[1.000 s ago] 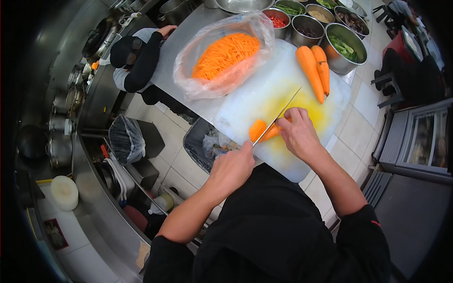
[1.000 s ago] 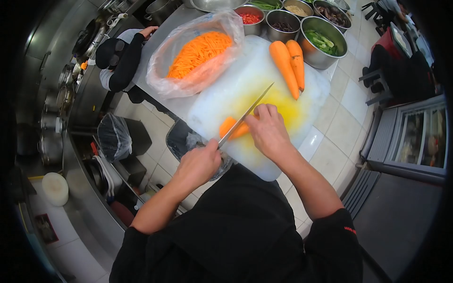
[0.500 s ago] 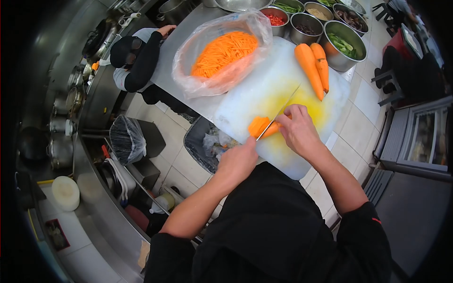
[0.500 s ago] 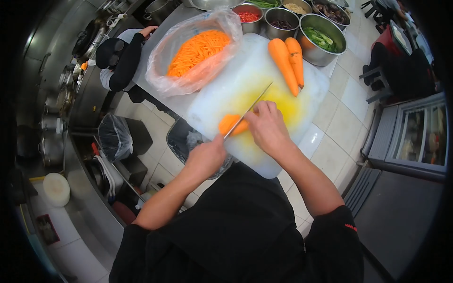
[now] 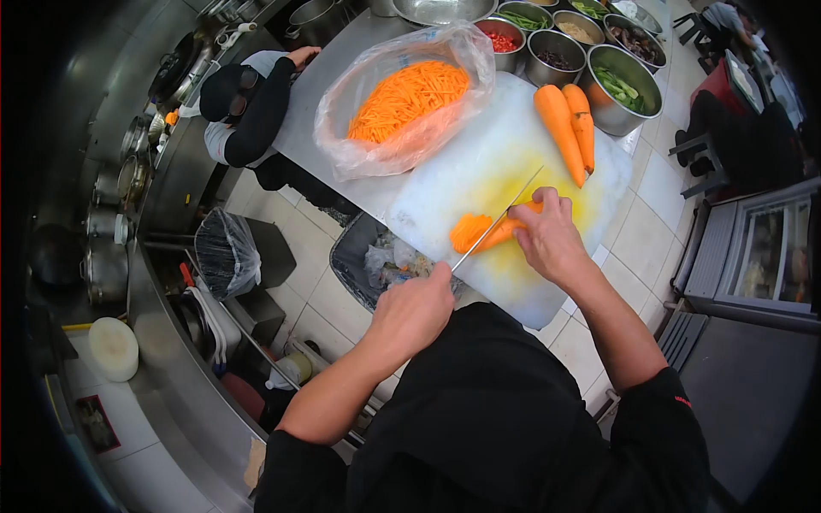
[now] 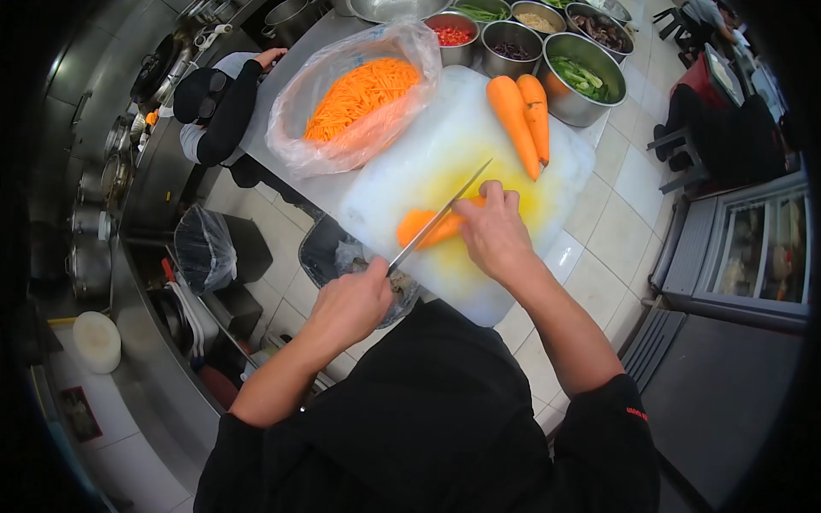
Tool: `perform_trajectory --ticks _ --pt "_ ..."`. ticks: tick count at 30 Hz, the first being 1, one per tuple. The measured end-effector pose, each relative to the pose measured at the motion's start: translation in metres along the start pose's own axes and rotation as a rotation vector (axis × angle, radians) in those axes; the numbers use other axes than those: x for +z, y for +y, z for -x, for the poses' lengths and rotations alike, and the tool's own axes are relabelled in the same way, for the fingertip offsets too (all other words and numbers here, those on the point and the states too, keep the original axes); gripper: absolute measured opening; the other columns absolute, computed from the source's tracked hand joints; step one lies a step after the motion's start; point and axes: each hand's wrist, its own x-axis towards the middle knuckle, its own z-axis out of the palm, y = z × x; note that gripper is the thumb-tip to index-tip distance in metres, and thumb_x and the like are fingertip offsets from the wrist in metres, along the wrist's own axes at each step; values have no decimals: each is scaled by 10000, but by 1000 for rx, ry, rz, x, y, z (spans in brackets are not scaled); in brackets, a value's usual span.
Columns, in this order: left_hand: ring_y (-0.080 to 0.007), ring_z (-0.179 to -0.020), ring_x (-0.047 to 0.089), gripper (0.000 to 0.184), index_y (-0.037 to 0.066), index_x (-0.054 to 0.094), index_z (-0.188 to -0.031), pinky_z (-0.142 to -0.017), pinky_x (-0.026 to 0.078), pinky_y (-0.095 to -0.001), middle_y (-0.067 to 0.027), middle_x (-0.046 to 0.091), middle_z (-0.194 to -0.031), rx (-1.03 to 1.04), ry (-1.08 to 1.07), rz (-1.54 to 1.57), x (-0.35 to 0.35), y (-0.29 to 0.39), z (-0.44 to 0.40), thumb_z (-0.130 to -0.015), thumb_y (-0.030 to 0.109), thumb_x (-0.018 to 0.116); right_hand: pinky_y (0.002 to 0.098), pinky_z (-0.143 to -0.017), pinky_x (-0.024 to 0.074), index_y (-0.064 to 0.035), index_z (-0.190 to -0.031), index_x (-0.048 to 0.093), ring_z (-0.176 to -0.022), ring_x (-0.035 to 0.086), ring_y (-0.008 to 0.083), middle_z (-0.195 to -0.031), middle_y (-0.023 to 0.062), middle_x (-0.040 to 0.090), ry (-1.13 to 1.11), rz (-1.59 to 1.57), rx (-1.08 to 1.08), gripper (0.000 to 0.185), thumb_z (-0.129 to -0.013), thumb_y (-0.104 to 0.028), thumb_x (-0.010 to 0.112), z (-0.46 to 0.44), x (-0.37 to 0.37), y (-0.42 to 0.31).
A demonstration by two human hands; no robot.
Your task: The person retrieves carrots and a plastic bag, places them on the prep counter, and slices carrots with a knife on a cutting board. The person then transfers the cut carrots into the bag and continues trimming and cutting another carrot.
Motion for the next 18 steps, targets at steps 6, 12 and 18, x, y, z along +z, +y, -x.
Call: perform_trajectory --ticks 6,12,18 --pt "-533 -833 667 201 5 480 -1086 -748 502 -637 -291 689 -840 11 12 12 4 -3 10 -983 177 473 485 -1005 487 -156 -1195 670 -1164 495 448 -1320 228 457 12 -11 -4 322 -891 -66 722 1 2 2" --pt "-536 -785 654 205 34 495 -1089 -735 492 -645 -304 675 -801 40 76 25 39 -9 -40 -1002 217 467 482 -1007 484 -129 -1182 677 -1162 502 449 -1305 233 464 47 -18 -31 315 -880 -62 735 1 5 6" --pt "-537 -807 669 179 -4 486 -1064 -745 509 -637 -309 679 -806 5 -6 24 6 3 -1 -979 152 456 474 -1020 481 -127 -1180 686 -1182 503 445 -1308 239 469 56 -20 -24 318 -875 -58 741 1 5 3"
